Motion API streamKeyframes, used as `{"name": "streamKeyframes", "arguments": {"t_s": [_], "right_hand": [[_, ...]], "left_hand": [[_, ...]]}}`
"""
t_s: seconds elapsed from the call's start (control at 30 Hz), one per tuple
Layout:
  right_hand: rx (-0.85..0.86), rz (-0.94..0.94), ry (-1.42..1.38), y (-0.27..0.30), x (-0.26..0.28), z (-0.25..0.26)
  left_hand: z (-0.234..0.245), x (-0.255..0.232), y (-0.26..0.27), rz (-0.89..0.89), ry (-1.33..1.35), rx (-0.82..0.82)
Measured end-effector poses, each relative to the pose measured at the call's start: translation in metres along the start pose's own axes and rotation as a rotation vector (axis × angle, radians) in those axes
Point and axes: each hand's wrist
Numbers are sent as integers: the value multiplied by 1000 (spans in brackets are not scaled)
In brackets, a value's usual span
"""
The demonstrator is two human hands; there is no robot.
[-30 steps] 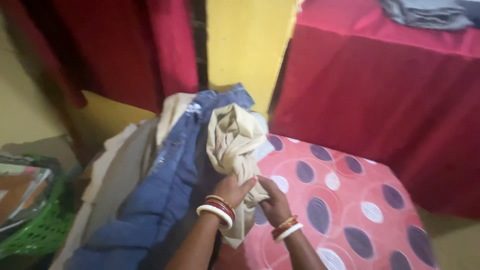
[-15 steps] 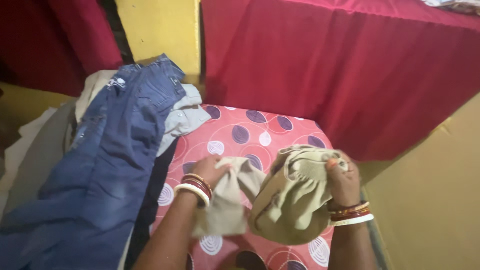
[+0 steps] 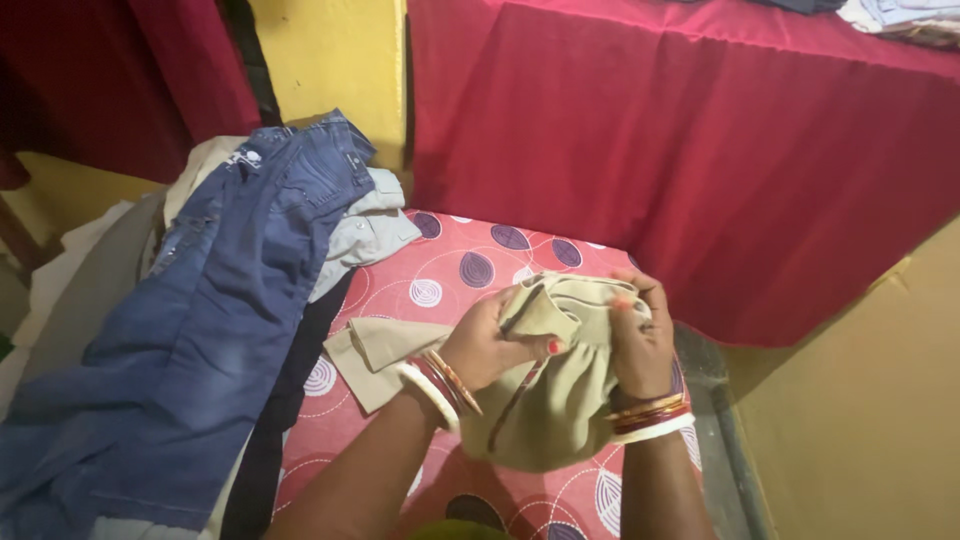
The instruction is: The person folds several garments by hand on a patterned surface. They fold a pair of grey trousers, then a pair of beige trousers, and finally a pair of blue jeans, placing each folded item onto a red-covered surface.
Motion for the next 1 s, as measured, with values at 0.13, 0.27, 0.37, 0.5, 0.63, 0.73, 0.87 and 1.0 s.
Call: {"name": "streamKeyframes", "arguments": {"t_s": [0.13,0.27,0.37,0.5,0.63,0.73,0.87,1.0], "right_hand": [[-234,367,575,9,6,-17],[127,-19,302,27,7,-35],[228,-237,166,36,-1,-49],[41,-371,44,28,-10,-42],[-181,-263,-66,3,-4,-13],[-225,-178,-26,-7,5,-5],[-265,-105,130,-9,15,-19],[-320,-15,203,-12,33,-38]], "left_hand": [[-9,19,-1,-73,60,-290],[-5,38,-7,-55,46,-504],[1,49,-10,-120,235,-440],[28,45,-7,10,210,-508],[87,8,-2,-44,262,-599],[129,-27,9,-63,202,-433],[151,-61,10,-68,93,-365],[172,-85,10,-108,-60,-344]]}}
Point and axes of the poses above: each hand's wrist, its own y-axis away from the middle knuckle, its own z-axis out of the back of the hand, x = y × z, and after that the axes turned 3 degrees about -x, right-handed
